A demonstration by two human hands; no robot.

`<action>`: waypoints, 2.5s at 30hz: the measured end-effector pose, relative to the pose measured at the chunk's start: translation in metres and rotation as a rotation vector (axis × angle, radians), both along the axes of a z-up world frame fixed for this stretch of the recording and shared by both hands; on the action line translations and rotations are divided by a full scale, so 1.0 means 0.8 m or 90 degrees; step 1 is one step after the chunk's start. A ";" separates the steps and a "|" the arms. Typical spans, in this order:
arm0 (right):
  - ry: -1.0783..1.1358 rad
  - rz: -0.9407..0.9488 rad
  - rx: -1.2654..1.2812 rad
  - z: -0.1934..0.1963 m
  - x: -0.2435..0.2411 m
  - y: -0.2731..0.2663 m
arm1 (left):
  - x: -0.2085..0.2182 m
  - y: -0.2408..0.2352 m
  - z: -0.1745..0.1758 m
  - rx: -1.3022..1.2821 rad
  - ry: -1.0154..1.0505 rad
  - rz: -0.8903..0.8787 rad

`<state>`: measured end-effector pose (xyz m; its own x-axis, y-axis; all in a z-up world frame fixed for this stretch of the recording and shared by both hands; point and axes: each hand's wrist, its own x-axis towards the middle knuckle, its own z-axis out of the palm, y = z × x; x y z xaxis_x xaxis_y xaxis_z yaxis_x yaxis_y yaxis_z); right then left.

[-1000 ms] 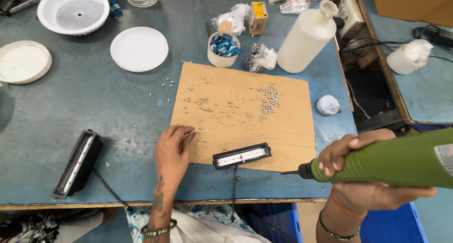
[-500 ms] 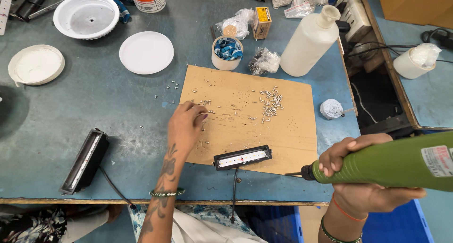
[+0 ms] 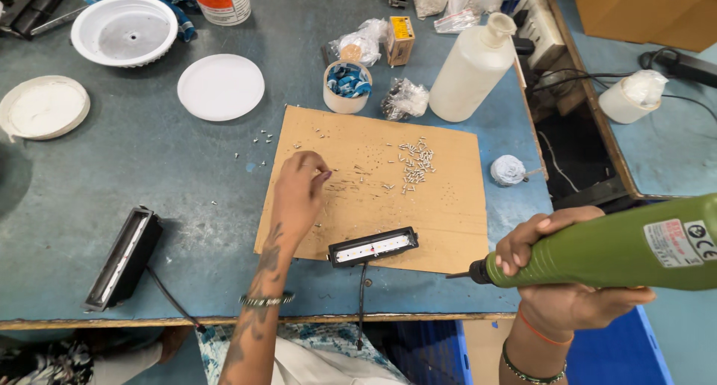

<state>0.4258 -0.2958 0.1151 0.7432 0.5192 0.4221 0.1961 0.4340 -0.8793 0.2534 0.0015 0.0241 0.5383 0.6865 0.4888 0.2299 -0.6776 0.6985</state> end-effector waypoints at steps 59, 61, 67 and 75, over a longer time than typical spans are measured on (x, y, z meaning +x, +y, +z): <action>0.022 0.184 0.147 0.072 -0.092 0.010 | -0.065 -0.262 -0.022 -0.281 -0.164 -0.077; 0.019 0.183 0.147 0.072 -0.092 0.011 | -0.065 -0.261 -0.020 -0.235 -0.157 -0.082; 0.015 0.161 0.128 0.074 -0.092 0.012 | -0.068 -0.265 -0.013 -0.175 -0.128 -0.093; 0.035 0.142 0.156 0.067 -0.089 0.010 | -0.055 -0.270 -0.009 -0.060 -0.143 -0.019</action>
